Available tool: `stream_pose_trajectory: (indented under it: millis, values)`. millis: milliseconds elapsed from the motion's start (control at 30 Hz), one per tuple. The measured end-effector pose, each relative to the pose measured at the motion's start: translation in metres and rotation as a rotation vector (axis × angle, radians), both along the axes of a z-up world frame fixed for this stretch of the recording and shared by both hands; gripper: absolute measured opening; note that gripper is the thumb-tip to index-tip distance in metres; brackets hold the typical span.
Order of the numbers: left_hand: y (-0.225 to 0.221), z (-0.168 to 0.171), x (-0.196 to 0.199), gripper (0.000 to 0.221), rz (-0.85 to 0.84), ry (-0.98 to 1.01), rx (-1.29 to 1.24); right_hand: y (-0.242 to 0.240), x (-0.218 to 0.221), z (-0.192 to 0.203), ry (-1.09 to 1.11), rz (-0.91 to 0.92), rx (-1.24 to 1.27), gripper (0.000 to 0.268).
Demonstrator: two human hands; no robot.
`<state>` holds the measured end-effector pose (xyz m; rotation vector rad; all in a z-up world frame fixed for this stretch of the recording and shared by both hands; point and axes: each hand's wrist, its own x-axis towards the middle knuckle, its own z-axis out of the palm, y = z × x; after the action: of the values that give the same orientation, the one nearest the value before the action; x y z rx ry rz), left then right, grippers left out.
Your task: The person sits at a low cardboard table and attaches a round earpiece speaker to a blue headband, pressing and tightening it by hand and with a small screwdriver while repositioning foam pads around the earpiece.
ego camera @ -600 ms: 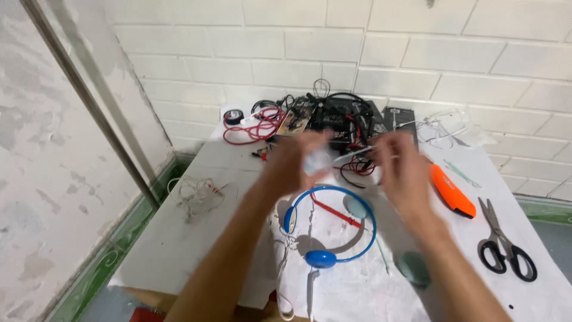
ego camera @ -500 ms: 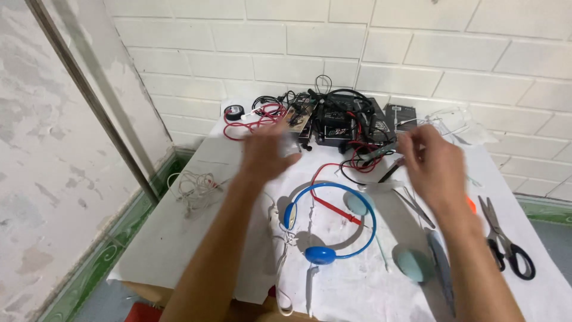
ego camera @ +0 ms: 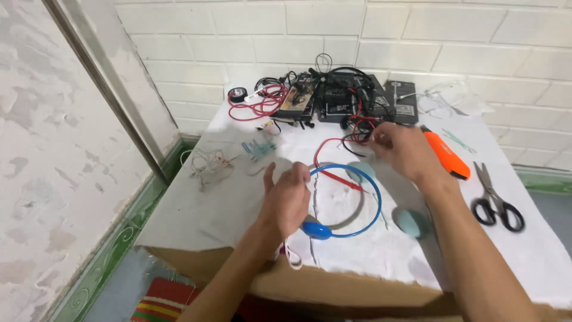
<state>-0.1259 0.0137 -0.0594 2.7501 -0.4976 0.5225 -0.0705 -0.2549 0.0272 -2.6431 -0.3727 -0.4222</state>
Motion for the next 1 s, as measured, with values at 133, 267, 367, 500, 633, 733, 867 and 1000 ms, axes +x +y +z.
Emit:
stream_pose_trajectory:
  millis: [133,267,367,500,633,733,867,1000]
  values:
    - [-0.011,0.018,-0.01,0.03,0.024,-0.231,-0.061,-0.004,-0.048,0.035,-0.175,0.132,0.437,0.019]
    - [-0.015,0.056,-0.042,0.046,-0.267,-0.275,-0.491,0.03,-0.129,0.009,0.055,0.119,0.578,0.013]
    - [-0.024,0.066,-0.048,0.049,-0.553,-0.052,-0.759,0.026,-0.139,-0.021,0.051,0.099,0.545,0.015]
    - [-0.014,0.038,-0.064,0.049,-0.648,0.101,-0.67,0.031,-0.153,-0.032,-0.207,0.169,0.472,0.012]
    - [-0.013,0.049,-0.088,0.071,-0.572,0.082,-0.469,0.049,-0.17,-0.032,-0.146,0.18,0.501,0.01]
    - [-0.013,0.047,-0.091,0.083,-0.523,0.101,-0.476,0.058,-0.165,-0.039,-0.08,0.158,0.541,0.008]
    - [-0.01,0.05,-0.089,0.07,-0.436,0.202,-0.437,0.062,-0.16,-0.032,-0.035,0.173,0.564,0.01]
    - [-0.007,0.067,-0.096,0.061,-0.349,0.236,-0.486,0.061,-0.162,-0.023,0.04,0.243,0.538,0.01]
